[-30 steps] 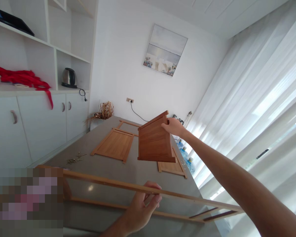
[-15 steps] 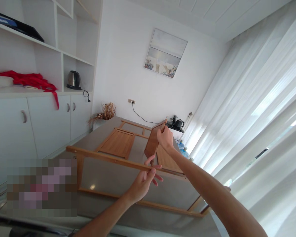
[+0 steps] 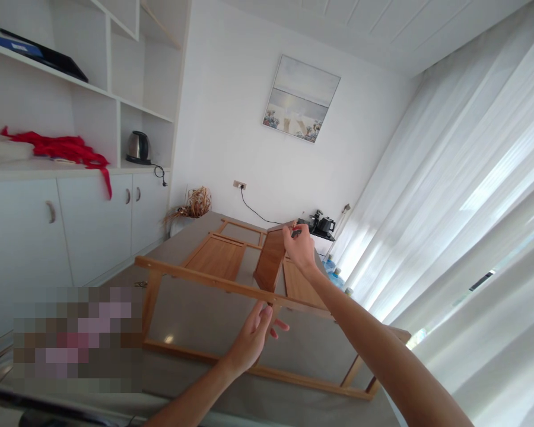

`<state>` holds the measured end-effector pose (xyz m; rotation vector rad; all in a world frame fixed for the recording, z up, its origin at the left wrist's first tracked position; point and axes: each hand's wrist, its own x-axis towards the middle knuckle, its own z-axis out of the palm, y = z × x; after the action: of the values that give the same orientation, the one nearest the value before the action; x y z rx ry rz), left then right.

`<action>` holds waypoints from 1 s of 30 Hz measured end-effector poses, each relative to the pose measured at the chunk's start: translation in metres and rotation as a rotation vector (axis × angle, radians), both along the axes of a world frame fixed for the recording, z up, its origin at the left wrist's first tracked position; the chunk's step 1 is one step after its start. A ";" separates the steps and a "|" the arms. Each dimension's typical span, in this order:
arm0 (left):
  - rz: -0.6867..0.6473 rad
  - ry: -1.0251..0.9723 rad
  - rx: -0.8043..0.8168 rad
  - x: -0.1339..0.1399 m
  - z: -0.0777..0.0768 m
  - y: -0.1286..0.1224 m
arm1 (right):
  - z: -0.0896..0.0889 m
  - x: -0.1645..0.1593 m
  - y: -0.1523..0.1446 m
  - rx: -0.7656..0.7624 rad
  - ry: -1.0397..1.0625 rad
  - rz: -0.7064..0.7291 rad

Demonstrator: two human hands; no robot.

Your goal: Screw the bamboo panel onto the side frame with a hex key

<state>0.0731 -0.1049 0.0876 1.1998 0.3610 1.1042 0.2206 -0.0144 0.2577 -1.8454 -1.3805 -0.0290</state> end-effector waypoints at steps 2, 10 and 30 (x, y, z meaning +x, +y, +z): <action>0.009 0.007 0.001 -0.002 -0.002 0.002 | 0.008 0.003 -0.002 0.019 0.014 0.029; 0.089 0.009 0.021 0.006 -0.019 0.000 | 0.020 0.007 -0.003 -0.048 0.058 0.215; 0.162 0.129 0.166 0.001 -0.014 -0.025 | 0.007 -0.015 -0.035 -0.179 -0.197 0.278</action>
<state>0.0737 -0.1296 0.0732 1.4123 0.4802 1.2175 0.2057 -0.0497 0.2646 -1.8154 -1.8188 0.0586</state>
